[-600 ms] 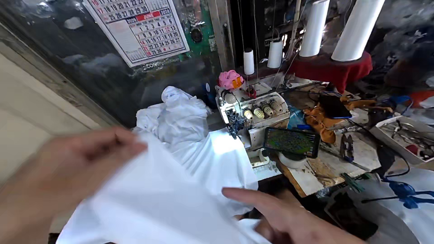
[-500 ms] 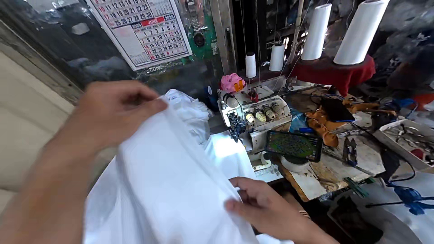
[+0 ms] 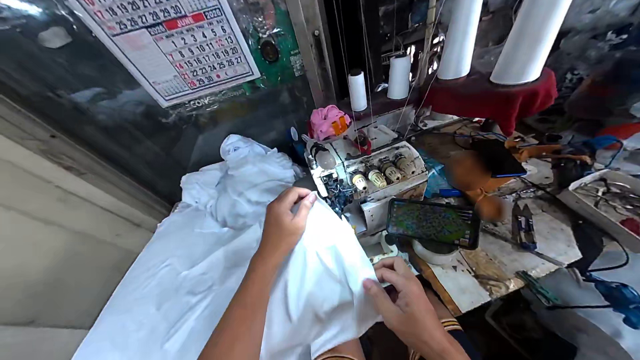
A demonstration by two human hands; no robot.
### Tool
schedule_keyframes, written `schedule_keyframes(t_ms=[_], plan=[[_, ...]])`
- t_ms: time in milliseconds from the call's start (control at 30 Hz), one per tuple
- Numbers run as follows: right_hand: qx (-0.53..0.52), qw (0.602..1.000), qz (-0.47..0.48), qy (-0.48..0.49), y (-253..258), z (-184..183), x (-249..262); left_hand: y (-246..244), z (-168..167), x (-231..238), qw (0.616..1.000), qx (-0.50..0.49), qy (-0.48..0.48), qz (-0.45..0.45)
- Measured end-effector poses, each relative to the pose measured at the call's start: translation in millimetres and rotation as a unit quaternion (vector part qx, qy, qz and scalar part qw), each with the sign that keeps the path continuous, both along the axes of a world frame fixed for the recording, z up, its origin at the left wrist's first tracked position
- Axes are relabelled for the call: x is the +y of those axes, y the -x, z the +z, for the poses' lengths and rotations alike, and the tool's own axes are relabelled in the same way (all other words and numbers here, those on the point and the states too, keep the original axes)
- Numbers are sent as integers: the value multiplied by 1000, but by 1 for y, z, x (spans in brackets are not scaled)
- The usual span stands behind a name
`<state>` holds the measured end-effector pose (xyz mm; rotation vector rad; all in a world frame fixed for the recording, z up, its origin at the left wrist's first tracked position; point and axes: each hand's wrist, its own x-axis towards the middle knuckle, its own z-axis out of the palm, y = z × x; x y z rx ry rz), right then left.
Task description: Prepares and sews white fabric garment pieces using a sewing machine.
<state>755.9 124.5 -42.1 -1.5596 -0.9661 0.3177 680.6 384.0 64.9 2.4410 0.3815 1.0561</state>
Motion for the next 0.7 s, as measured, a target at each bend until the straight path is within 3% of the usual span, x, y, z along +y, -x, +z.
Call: schedule_keyframes(t_ms=[100, 233, 500, 700], plan=[[14, 998, 69, -6, -12, 0, 0, -6, -11, 0, 999, 29, -24, 16], [105, 983, 150, -25, -18, 3, -15, 2, 0, -12, 997, 54, -35, 45], [66, 987, 143, 16, -19, 2, -10, -2, -1, -16, 996, 59, -48, 50], [44, 998, 29, -18, -9, -1, -19, 1, -1, -18, 997, 46, -32, 43]])
